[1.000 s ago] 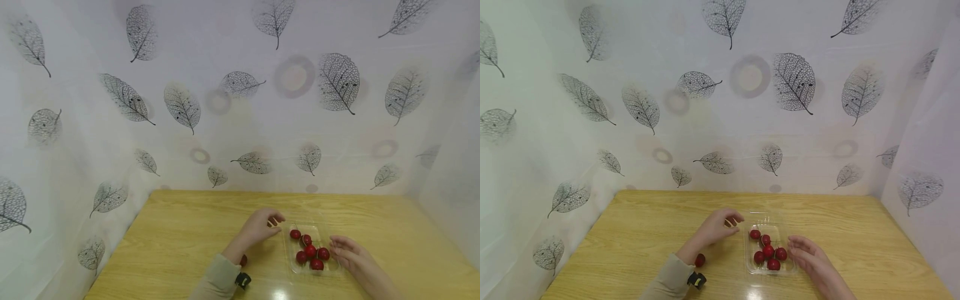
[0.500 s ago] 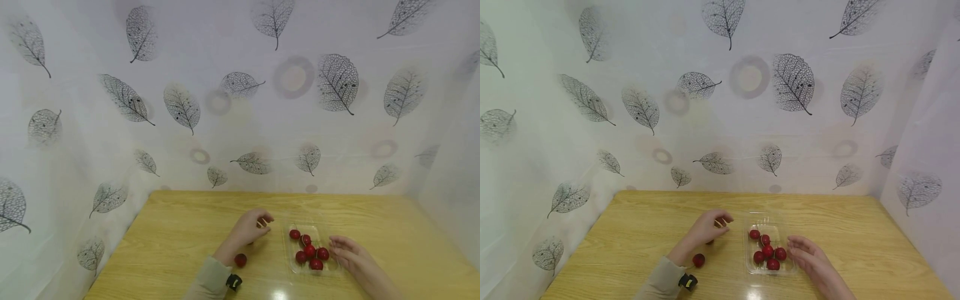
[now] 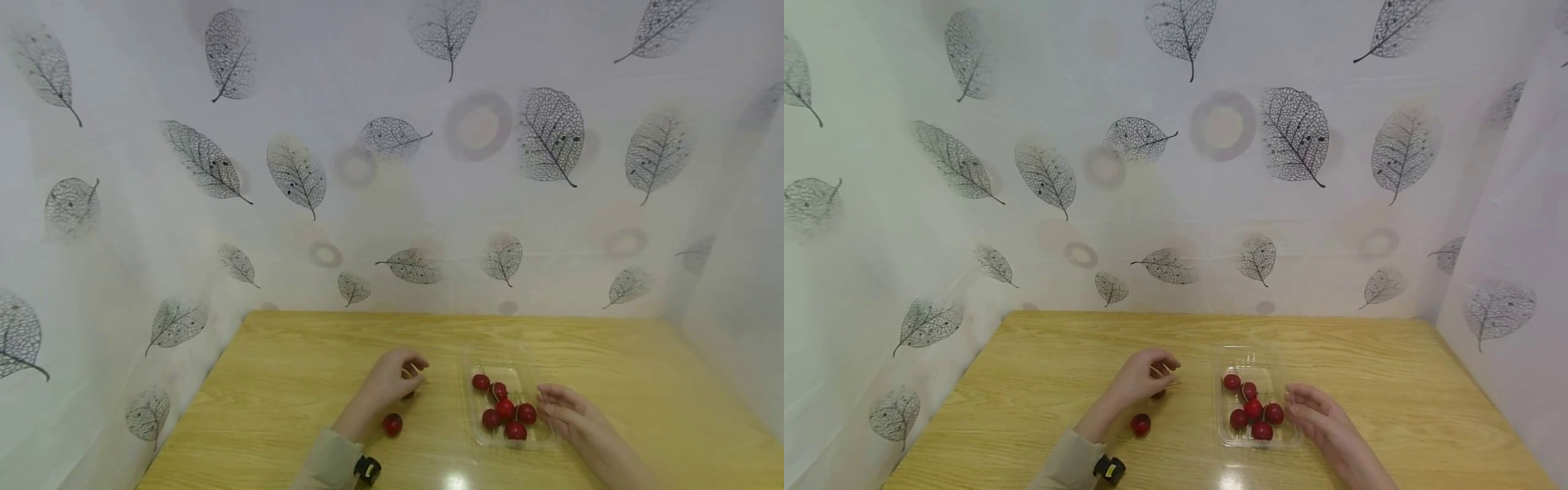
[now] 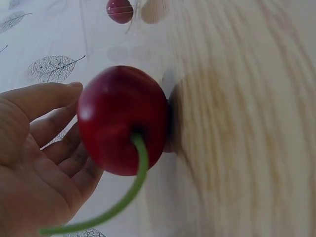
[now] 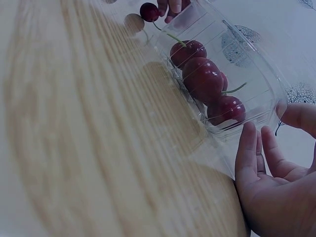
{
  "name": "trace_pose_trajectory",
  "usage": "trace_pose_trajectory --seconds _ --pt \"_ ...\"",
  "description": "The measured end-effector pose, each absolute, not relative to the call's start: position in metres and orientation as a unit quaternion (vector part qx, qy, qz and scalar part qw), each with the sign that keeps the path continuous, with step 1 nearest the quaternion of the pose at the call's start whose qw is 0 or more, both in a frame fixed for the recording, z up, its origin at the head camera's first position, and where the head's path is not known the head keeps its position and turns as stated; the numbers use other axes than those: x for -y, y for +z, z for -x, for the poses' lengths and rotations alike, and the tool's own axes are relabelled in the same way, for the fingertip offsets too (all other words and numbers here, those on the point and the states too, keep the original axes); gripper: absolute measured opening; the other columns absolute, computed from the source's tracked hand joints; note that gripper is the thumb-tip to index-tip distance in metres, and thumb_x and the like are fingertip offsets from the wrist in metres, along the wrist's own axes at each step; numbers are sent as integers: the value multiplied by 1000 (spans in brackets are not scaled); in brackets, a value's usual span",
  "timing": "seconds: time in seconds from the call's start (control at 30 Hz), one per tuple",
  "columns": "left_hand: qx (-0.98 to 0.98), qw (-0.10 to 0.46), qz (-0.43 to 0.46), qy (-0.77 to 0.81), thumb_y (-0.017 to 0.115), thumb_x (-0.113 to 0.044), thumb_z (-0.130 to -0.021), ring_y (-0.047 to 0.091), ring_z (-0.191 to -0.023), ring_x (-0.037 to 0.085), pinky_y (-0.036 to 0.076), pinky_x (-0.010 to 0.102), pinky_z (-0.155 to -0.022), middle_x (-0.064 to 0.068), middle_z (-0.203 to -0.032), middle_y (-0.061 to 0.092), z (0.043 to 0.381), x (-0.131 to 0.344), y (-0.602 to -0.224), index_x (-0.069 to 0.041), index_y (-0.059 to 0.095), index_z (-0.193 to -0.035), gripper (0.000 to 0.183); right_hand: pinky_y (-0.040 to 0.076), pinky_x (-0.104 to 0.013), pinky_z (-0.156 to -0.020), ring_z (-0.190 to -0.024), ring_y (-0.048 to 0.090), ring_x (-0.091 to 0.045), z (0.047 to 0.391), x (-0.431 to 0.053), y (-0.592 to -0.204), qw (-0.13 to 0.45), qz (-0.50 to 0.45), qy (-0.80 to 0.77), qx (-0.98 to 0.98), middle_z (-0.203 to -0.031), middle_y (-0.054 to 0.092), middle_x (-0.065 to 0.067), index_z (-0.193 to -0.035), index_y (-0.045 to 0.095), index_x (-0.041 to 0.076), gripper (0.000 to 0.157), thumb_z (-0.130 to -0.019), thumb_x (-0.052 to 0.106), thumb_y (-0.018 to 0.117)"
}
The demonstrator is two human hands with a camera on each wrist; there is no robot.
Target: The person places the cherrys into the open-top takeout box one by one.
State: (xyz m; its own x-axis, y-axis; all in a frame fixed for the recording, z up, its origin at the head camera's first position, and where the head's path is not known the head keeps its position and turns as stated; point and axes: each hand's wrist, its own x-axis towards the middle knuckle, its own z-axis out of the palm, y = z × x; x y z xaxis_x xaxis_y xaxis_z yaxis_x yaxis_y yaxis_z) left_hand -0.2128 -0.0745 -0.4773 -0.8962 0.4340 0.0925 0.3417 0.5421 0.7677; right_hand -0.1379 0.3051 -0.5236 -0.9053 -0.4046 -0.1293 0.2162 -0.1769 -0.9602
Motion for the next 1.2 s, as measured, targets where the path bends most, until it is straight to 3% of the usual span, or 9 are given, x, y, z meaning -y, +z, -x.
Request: trace_pose_trajectory --seconds 0.33,0.47,0.57,0.67,0.97,1.2 --pt "-870 66 -197 447 76 -1 -93 70 -92 20 59 25 -82 16 -110 75 208 86 -481 1 74 -112 20 52 -12 -103 -119 65 3 139 -305 -524 201 89 -772 -597 -127 67 17 -128 61 29 36 -112 3 42" --pt "-873 57 -205 438 77 -2 -92 71 -93 23 62 32 -85 17 -109 75 206 92 -480 2 74 -111 20 52 -11 -102 -119 64 5 138 -305 -524 200 67 -753 -623 -127 65 18 -137 56 18 29 -113 6 44" --pt "-876 57 -205 433 78 -4 -92 71 -95 25 62 38 -88 17 -110 75 205 96 -479 2 74 -112 21 51 -10 -102 -119 62 8 137 -305 -523 199 54 -736 -645 -128 62 19 -146 48 4 33 -113 9 44" --pt "-880 64 -198 427 79 -6 -92 70 -96 23 62 39 -89 15 -111 76 205 99 -480 0 74 -113 23 51 -10 -102 -119 61 9 137 -305 -523 200 49 -731 -651 -128 61 20 -148 44 0 36 -113 10 44" --pt "-882 81 -205 416 82 -11 -91 71 -97 24 61 37 -90 12 -109 76 206 109 -484 -2 74 -114 26 51 -9 -102 -120 61 9 137 -305 -524 197 60 -740 -640 -129 63 20 -144 49 6 31 -113 8 43" --pt "-883 97 -197 415 82 -13 -91 68 -98 20 59 33 -90 7 -107 75 206 116 -487 -5 75 -114 25 52 -11 -103 -121 63 5 138 -305 -525 194 75 -763 -612 -128 65 17 -131 58 23 31 -112 4 42"
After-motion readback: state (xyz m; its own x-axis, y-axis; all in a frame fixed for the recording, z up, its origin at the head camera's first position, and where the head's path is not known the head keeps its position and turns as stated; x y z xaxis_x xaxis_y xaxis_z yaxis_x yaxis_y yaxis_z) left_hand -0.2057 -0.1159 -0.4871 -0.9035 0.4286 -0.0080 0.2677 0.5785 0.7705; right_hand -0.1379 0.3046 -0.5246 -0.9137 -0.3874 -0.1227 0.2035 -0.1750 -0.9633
